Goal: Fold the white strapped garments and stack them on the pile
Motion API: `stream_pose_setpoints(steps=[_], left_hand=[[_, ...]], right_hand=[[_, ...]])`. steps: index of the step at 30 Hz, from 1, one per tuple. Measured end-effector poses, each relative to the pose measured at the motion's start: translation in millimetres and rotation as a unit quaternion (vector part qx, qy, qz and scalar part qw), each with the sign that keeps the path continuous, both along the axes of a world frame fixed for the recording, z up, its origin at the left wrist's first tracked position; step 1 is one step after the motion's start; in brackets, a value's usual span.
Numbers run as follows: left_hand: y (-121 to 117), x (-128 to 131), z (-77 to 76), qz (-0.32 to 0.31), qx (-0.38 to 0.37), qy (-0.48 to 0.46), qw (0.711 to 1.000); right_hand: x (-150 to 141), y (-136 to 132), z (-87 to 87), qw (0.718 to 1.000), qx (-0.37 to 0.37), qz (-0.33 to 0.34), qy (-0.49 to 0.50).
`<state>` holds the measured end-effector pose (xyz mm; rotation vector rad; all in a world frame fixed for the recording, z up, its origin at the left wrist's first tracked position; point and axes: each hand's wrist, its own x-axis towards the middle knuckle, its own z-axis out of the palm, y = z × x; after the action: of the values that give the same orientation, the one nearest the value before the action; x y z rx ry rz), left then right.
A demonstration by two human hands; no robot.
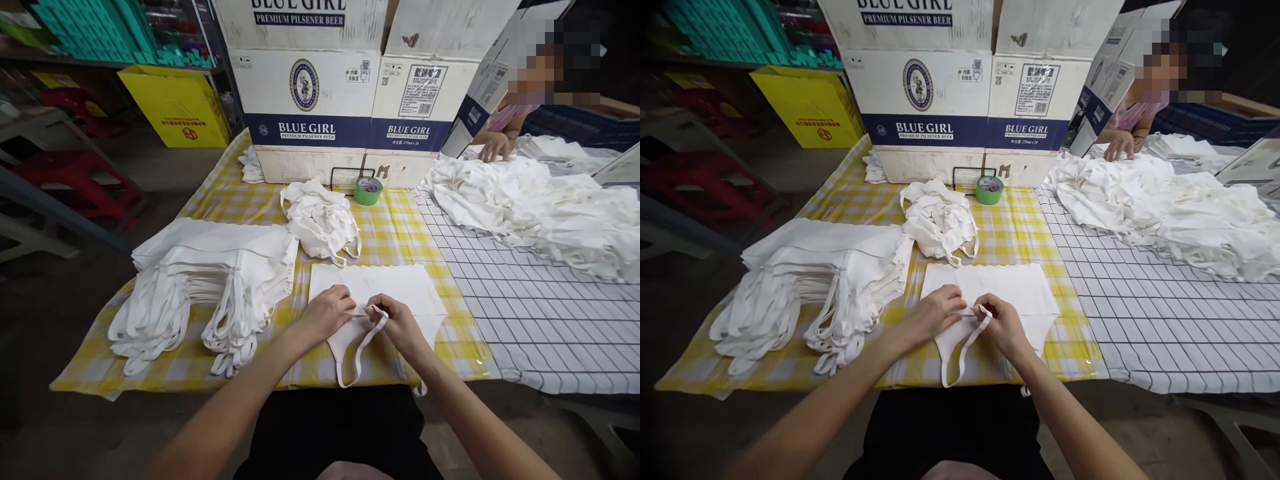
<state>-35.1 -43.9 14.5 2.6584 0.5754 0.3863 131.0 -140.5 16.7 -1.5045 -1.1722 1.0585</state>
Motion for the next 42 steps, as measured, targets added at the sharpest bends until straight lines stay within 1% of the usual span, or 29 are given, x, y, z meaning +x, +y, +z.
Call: stream_pose_setpoints(steps=[2,4,6,8,10,12,15,18,21,26,33,38,42], left_hand=[[3,3,-3.6,-0.021,0.051,0.029,0.998],[5,6,-7.4,-0.027,0.081,0.038,0.996],[7,8,-11.7,-0.017,0.069,0.021,0.997],[9,10,-15.8,0.009,0.021,-0.01,1.0],[12,12,-18.7,0.035,-0.032,-0.037,0.998],[15,13,-20.1,0.052,-0.07,-0.053,0.995],[18,14,-20.5,0.055,-0.103,-0.066,0.991],[21,14,-20.9,0.051,-0.119,-0.072,0.989],[23,15,-22.7,0.051,-0.122,-0.076,0.988],[23,17,-26.3,0.058,-0.127,-0.078,0.987],[23,16,-25.7,0.055,-0.139,-0.089,0.985],[24,17,-27.6,0.061,-0.152,-0.097,0.982],[25,16,-29.2,0.055,-0.166,-0.106,0.979]], right_hand=[[1,5,-3.8,0.999,-0.023,0.004,0.044],[2,8,-7.4,0.995,-0.047,0.004,0.084],[3,10,-10.0,0.99,-0.068,0.001,0.12],[3,12,-11.6,0.987,-0.087,0.0,0.132],[3,15,-12.7,0.991,-0.093,0.001,0.1],[2,21,-13.2,0.996,-0.079,0.007,0.031],[2,31,-12.7,0.996,-0.033,0.022,-0.078],[3,38,-11.8,0.989,-0.006,0.044,-0.138],[4,41,-12.3,0.986,0.003,0.055,-0.158],[2,42,-12.6,0.988,0.001,0.051,-0.146],[-2,43,-9.5,0.987,0.0,0.049,-0.156],[-1,40,-9.9,0.978,0.01,0.053,-0.2],[2,40,-8.2,0.962,0.012,0.065,-0.264]])
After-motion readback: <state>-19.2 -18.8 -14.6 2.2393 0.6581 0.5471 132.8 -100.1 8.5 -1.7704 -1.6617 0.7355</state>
